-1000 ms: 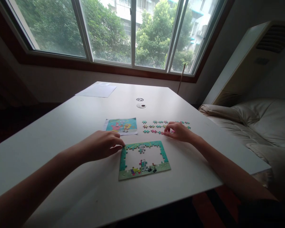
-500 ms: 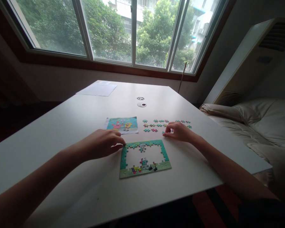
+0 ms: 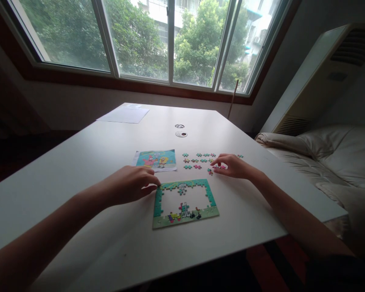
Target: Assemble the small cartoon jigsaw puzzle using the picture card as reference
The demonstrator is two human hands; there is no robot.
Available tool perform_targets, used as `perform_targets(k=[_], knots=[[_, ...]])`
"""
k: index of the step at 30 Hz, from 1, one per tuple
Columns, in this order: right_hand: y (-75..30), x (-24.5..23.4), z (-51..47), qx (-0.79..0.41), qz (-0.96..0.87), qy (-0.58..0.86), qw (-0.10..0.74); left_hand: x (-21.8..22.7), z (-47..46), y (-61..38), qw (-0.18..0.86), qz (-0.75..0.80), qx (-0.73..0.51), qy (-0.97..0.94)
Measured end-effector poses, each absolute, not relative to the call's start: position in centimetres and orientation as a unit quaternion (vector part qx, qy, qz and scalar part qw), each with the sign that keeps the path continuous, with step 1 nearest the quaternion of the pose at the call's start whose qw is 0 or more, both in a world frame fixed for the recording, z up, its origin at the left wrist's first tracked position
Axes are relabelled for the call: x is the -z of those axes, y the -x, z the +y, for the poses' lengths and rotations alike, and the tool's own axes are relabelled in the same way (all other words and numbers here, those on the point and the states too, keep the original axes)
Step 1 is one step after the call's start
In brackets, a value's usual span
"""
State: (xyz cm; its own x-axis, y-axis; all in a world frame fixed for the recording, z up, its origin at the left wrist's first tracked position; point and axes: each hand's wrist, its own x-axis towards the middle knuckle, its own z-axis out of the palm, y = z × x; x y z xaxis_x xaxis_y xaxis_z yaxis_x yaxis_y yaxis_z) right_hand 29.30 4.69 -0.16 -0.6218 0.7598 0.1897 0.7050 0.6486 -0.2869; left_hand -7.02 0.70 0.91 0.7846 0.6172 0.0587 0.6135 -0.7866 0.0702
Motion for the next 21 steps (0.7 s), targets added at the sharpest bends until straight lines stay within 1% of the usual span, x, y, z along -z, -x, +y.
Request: perform_targets(k=[8,14,21], knots=[[-28.73,0.09,4.54,-0.117,-0.903,0.393,0.128,-1.04,0.6,6.94,0.023,0.331,-0.032,-0.943],[-28.41,-0.04,4.41,-0.128,-0.9,0.395,0.135,-0.95,0.65,7.03,0.019,0.327,-0.033,-0.944],[-28.33,0.13,4.55,-0.108,-0.897,0.404,0.143,-1.11,0.54,6.89,0.016,0.328,-0.033,-0.944]])
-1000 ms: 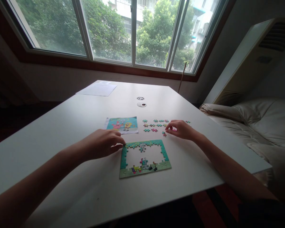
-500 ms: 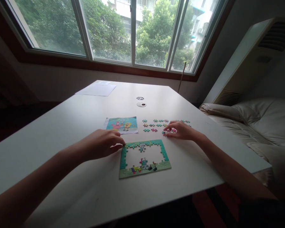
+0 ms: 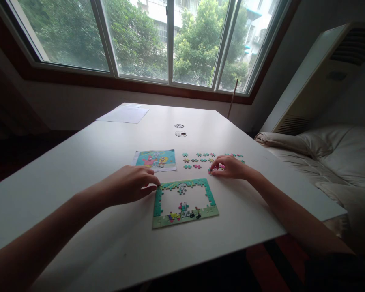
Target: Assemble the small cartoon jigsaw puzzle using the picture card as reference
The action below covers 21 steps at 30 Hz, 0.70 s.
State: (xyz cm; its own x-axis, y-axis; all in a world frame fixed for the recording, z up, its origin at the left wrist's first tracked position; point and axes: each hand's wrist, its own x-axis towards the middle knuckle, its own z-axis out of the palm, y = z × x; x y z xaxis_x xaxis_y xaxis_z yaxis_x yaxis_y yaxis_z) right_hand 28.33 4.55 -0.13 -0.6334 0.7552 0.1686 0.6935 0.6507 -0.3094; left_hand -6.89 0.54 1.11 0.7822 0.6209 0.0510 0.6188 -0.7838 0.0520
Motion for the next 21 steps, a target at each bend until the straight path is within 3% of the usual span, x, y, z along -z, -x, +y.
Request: perform_targets(k=[6,11,21], knots=[[-28.4,0.3,4.4,-0.064,-0.903,0.4,0.142,-1.2,0.5,6.8,0.017,0.33,-0.033,-0.943],[-27.6,-0.1,3.9,-0.041,-0.907,0.371,0.195,-1.3,0.4,6.7,0.021,0.335,-0.039,-0.941],[-21.0,-0.6,0.1,-0.162,-0.918,0.292,0.212,-1.2,0.5,6.9,0.044,0.335,-0.052,-0.94]])
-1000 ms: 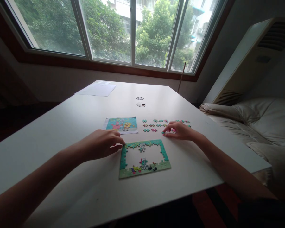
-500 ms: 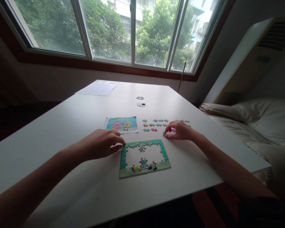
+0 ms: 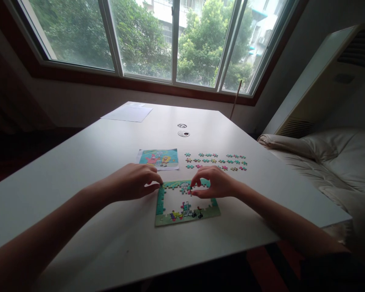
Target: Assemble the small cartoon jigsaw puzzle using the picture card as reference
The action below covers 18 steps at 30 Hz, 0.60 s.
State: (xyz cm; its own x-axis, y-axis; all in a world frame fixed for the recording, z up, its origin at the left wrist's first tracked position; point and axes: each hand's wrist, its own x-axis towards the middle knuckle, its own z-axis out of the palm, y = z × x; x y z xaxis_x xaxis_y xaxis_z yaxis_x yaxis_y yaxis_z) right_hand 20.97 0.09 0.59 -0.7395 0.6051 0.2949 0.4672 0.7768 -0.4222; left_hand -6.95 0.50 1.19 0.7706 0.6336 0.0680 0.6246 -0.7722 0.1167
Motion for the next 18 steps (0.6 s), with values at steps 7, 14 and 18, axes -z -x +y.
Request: perform_targets(k=[7,14,18], knots=[[-19.9,0.4,-0.4,-0.163,-0.92,0.297,0.197,-1.3,0.4,6.9,0.051,0.334,-0.057,-0.939],[-19.7,0.8,-0.6,-0.156,-0.924,0.294,0.188,-1.3,0.3,6.9,0.039,0.338,-0.046,-0.939],[-19.9,0.6,-0.6,-0.154,-0.926,0.287,0.189,-1.4,0.2,6.8,0.029,0.337,-0.049,-0.94]])
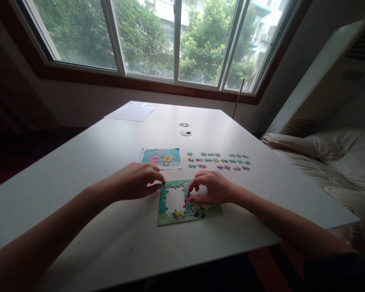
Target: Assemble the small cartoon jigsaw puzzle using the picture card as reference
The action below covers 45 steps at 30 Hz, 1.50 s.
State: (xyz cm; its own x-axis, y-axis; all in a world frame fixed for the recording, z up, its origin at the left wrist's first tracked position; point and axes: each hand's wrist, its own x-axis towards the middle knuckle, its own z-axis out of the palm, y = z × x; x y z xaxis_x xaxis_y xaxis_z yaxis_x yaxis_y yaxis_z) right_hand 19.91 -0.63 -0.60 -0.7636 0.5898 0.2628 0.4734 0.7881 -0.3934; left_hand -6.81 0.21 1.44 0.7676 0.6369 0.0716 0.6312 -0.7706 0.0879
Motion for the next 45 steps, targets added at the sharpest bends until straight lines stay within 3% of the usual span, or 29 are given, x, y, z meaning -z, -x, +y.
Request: perform_targets(k=[15,45], knots=[[-20.6,1.2,-0.4,-0.131,-0.93,0.284,0.192,-1.5,-3.3,3.2,0.091,0.244,-0.062,-0.963],[-21.4,1.0,-0.5,-0.113,-0.953,0.228,0.165,-1.2,-3.4,3.0,0.103,0.268,-0.044,-0.957]])
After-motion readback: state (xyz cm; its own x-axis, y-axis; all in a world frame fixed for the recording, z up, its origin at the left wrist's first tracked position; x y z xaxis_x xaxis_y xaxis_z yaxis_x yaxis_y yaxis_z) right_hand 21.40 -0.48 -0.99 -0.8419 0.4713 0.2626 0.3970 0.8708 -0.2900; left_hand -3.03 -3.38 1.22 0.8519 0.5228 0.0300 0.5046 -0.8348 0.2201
